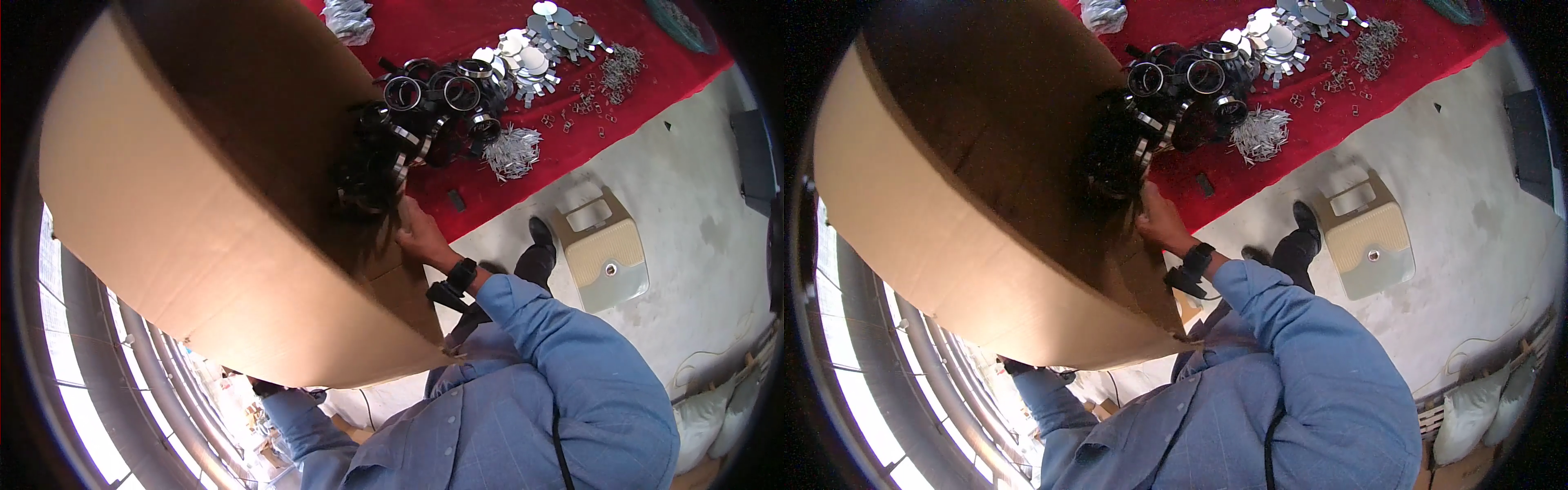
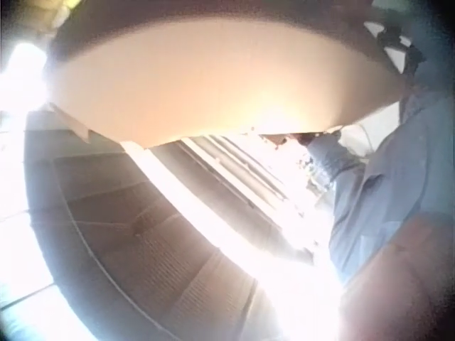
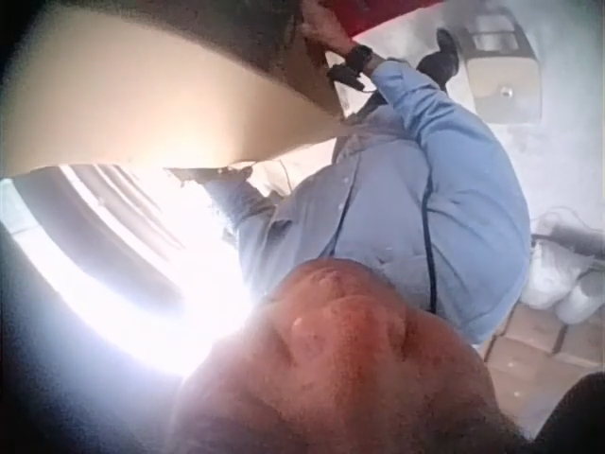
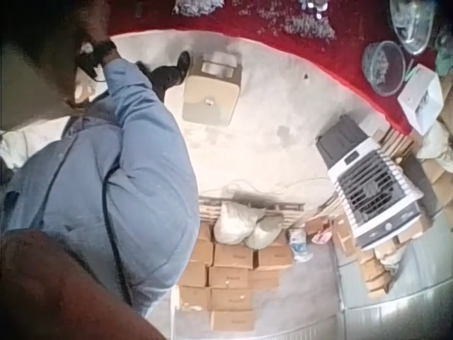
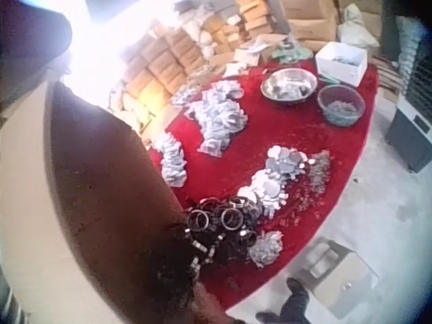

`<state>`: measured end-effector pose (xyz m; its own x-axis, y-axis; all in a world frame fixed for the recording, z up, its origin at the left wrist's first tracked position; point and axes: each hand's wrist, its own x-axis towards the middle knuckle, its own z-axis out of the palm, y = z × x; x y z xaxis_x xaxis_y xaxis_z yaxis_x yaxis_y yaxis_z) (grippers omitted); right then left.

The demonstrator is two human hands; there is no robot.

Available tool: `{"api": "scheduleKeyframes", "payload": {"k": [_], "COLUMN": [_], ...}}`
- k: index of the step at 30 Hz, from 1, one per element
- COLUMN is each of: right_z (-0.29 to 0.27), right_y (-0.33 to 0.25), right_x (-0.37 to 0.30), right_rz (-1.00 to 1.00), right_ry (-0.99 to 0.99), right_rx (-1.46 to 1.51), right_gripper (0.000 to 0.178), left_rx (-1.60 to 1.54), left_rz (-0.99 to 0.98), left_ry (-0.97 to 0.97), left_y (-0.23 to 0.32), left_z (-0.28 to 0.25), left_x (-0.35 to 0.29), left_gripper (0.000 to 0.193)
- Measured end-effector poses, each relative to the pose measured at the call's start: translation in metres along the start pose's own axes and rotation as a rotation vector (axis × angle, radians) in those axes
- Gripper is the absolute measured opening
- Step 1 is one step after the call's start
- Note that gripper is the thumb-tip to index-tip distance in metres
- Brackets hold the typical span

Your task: The recorder sorts and assembles plastic and metal components of manufactured goods on a work table.

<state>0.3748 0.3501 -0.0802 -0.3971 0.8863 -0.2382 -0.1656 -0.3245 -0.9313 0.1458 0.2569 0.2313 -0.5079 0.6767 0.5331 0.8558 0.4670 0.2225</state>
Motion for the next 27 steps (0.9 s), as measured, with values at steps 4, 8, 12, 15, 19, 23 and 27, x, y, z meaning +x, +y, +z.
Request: {"api": "scheduleKeyframes", "payload": {"k": [4, 8, 12, 15, 19, 23, 27], "right_z": [-0.013, -0.012, -0.019, -0.02, -0.012, -0.019, -0.028], "right_y": [0.029, 0.037, 0.048, 0.048, 0.064, 0.074, 0.08], "right_x": [-0.011, -0.02, -0.027, -0.03, -0.031, -0.036, -0.033], "right_rz": [0.029, 0.008, 0.065, 0.032, -0.058, 0.144, 0.091], "right_ry": [0.132, 0.112, 0.108, 0.104, 0.098, 0.06, 0.037], "right_rx": [0.172, 0.154, 0.088, 0.046, 0.085, 0.086, -0.243], "right_gripper": [0.067, 0.07, 0.075, 0.076, 0.077, 0.079, 0.077], "left_rx": [-0.131, -0.24, -0.278, 0.326, 0.335, 0.75, 0.72], "left_rz": [-0.04, -0.094, 0.006, 0.735, 1.225, 1.79, 1.762], "left_ry": [-0.022, -0.013, 0.18, 0.305, -0.104, -0.492, -0.631], "left_y": [-0.037, -0.115, -0.116, -0.025, 0.09, 0.341, 0.3], "left_z": [0.02, 0.004, -0.079, -0.157, -0.183, -0.013, 0.041], "left_x": [-0.025, 0.011, 0.108, 0.173, 0.214, 0.061, 0.103], "left_gripper": [0.036, 0.034, 0.036, 0.051, 0.049, 0.048, 0.041]}}
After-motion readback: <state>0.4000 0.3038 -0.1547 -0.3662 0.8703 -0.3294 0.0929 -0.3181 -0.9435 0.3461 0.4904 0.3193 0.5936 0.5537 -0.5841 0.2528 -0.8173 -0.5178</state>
